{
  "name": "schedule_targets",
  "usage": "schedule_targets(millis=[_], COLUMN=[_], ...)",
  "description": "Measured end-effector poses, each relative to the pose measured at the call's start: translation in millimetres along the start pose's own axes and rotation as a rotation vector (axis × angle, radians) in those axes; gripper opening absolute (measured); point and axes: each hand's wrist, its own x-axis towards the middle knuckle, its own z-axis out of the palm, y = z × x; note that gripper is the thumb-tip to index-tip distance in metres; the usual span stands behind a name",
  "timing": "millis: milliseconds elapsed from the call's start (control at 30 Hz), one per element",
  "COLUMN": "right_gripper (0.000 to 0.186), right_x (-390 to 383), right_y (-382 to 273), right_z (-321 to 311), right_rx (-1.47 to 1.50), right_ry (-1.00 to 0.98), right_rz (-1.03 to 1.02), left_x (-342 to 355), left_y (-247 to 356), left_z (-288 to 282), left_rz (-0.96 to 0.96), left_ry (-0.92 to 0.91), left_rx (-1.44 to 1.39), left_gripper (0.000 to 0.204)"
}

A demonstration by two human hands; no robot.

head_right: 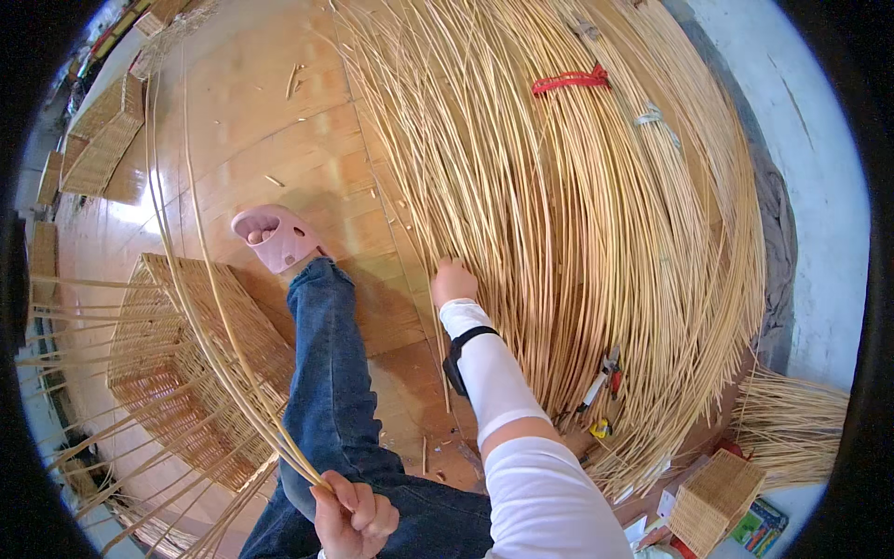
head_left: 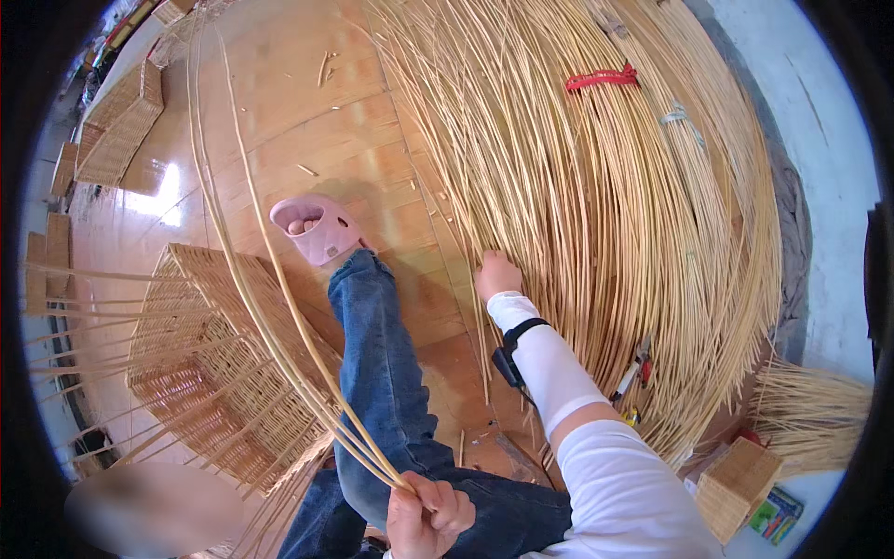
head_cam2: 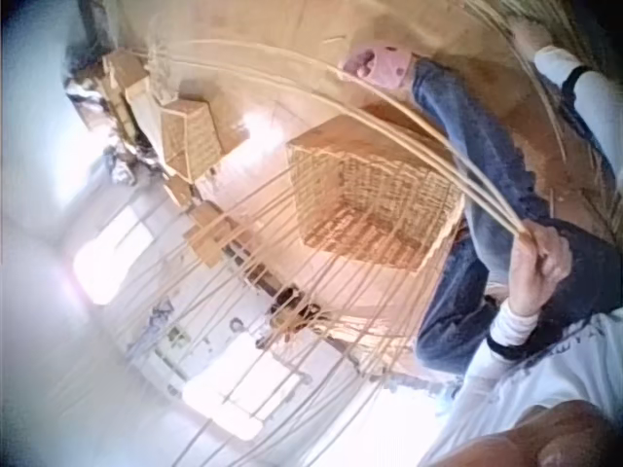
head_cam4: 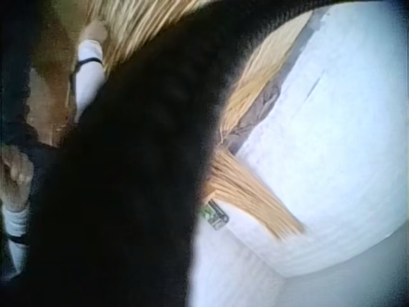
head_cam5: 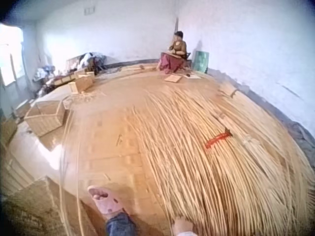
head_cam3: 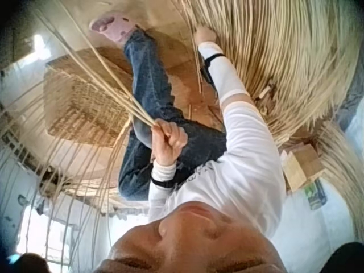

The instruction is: Weaving a wicker basket using reeds and manual tools.

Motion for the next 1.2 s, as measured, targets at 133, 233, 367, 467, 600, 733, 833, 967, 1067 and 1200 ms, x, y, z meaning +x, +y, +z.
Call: schedule_targets(millis=[133, 233, 367, 467, 600, 733, 833, 967, 1067, 1200], right_gripper=[0.030, 0.036, 0.022, 0.018, 0.018, 0.021, 0.023, 0.027, 0.029, 0.031], right_x=[-5, -17, -51, -81, -126, -171, -182, -157, -137, -129], right_y=[9, 21, 34, 37, 27, 17, 19, 34, 43, 43], right_z=[-14, -42, -109, -171, -225, -236, -228, -199, -167, -152], right_rx=[0.229, 0.634, 1.316, 1.348, 1.301, 1.229, 1.173, 0.976, 0.917, 0.794], right_ry=[-0.002, -0.091, -0.459, -0.613, -0.779, -0.838, -0.778, -0.672, -0.624, -0.561], right_rz=[-0.072, -0.027, 0.116, 0.050, -0.064, -0.175, -0.265, -0.223, -0.161, -0.103], left_x=[0, -2, -2, 9, 25, 48, 50, 34, 16, -1], left_y=[-5, -10, -15, -27, -51, -74, -72, -67, -70, -61], left_z=[-1, -1, 4, 11, 27, 33, 21, 8, 9, 10], left_rz=[0.035, 0.104, 0.055, 0.002, 0.023, 0.071, 0.002, 0.097, 0.224, 0.252], left_ry=[-0.013, 0.023, 0.012, 0.142, 0.190, 0.144, 0.221, 0.313, 0.299, 0.266], left_rx=[0.024, 0.127, 0.218, 0.399, 0.409, 0.362, 0.491, 0.511, 0.495, 0.467], left_gripper=[0.037, 0.038, 0.032, 0.022, 0.019, 0.018, 0.018, 0.017, 0.019, 0.022])
